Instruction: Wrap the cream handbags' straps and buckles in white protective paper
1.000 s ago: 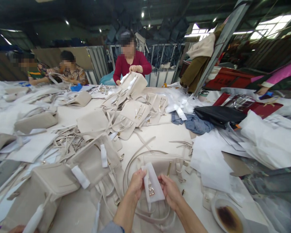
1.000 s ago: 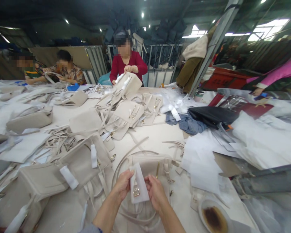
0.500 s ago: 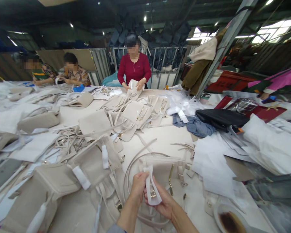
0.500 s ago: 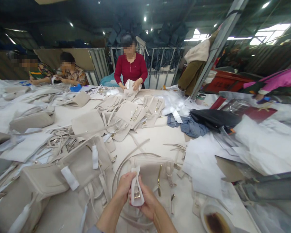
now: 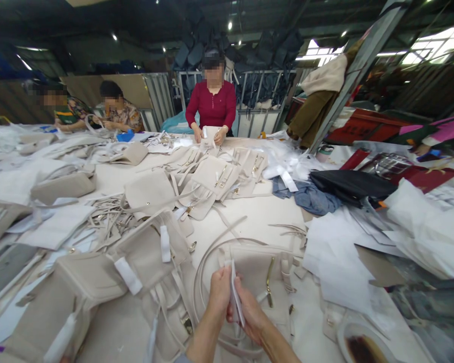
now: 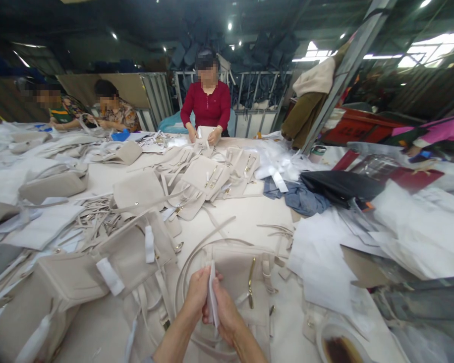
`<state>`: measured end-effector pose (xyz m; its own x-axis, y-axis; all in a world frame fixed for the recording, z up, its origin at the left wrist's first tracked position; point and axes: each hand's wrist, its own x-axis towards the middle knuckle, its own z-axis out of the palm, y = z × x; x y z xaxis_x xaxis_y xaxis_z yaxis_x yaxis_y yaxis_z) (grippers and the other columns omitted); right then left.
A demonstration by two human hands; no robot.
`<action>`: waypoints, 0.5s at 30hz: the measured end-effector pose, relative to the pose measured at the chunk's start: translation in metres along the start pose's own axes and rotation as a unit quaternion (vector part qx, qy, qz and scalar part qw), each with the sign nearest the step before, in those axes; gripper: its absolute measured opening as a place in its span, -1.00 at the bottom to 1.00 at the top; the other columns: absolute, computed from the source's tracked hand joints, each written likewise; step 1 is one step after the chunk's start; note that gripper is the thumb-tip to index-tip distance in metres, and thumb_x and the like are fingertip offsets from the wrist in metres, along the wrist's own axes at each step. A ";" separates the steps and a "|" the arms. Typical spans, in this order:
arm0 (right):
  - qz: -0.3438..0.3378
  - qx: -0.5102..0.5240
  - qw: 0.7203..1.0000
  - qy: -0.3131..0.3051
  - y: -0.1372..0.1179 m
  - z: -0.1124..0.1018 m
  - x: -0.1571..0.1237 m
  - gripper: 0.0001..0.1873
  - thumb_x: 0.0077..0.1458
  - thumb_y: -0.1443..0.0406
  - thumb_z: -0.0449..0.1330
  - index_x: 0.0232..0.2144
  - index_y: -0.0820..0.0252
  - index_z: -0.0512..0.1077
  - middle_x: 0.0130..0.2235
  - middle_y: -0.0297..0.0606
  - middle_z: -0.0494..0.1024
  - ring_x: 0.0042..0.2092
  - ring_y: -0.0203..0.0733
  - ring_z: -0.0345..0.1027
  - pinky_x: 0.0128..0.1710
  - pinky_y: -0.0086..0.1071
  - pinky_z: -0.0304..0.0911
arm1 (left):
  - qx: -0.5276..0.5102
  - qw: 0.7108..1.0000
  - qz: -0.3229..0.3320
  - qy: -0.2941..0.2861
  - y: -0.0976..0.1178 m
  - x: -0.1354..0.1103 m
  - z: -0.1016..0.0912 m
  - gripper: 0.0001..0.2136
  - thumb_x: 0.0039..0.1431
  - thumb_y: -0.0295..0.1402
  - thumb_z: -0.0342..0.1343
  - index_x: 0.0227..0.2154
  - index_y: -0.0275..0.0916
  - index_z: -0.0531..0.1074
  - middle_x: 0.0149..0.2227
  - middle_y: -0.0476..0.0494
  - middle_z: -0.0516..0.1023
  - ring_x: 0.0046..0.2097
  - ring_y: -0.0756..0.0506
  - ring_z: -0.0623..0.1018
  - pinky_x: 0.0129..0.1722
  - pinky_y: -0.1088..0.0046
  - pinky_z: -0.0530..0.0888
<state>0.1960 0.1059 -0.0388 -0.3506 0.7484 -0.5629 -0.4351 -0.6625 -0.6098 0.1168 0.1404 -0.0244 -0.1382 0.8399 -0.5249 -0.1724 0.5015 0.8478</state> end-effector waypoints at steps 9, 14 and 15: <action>-0.116 -0.255 0.957 0.078 -0.027 -0.014 -0.009 -0.37 0.08 -0.18 -0.01 -0.19 0.22 0.46 -0.25 -0.21 0.54 -0.17 -0.13 0.38 -0.08 -0.29 0.25 | 0.056 0.994 0.089 0.001 0.005 0.004 -0.002 -0.69 0.01 -0.07 0.02 -0.60 -0.23 0.31 -0.57 -0.02 0.32 -0.47 -0.03 0.30 -0.44 0.46 0.24; -0.203 -0.461 0.850 0.154 -0.035 -0.008 -0.004 -0.45 0.15 -0.06 -0.11 -0.35 0.22 0.48 -0.41 -0.16 0.52 -0.32 -0.06 0.37 -0.29 -0.27 0.24 | 0.069 0.993 0.091 0.013 0.005 0.001 0.001 -0.78 0.03 -0.19 0.00 -0.55 -0.24 0.32 -0.54 -0.01 0.30 -0.43 -0.05 0.31 -0.39 0.45 0.25; -0.217 -0.466 0.843 0.160 -0.033 -0.006 -0.003 -0.46 0.17 -0.04 -0.14 -0.37 0.21 0.46 -0.42 -0.15 0.51 -0.36 -0.07 0.36 -0.32 -0.28 0.23 | 0.050 0.995 0.081 0.005 0.004 0.000 0.002 -0.81 0.02 -0.21 0.03 -0.51 -0.24 0.35 -0.51 -0.02 0.34 -0.39 -0.06 0.34 -0.35 0.45 0.27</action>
<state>0.2163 0.1251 -0.0201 -0.0197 0.9785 -0.2053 0.4285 -0.1773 -0.8860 0.1178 0.1428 -0.0212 -0.1657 0.9099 -0.3804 -0.0485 0.3777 0.9247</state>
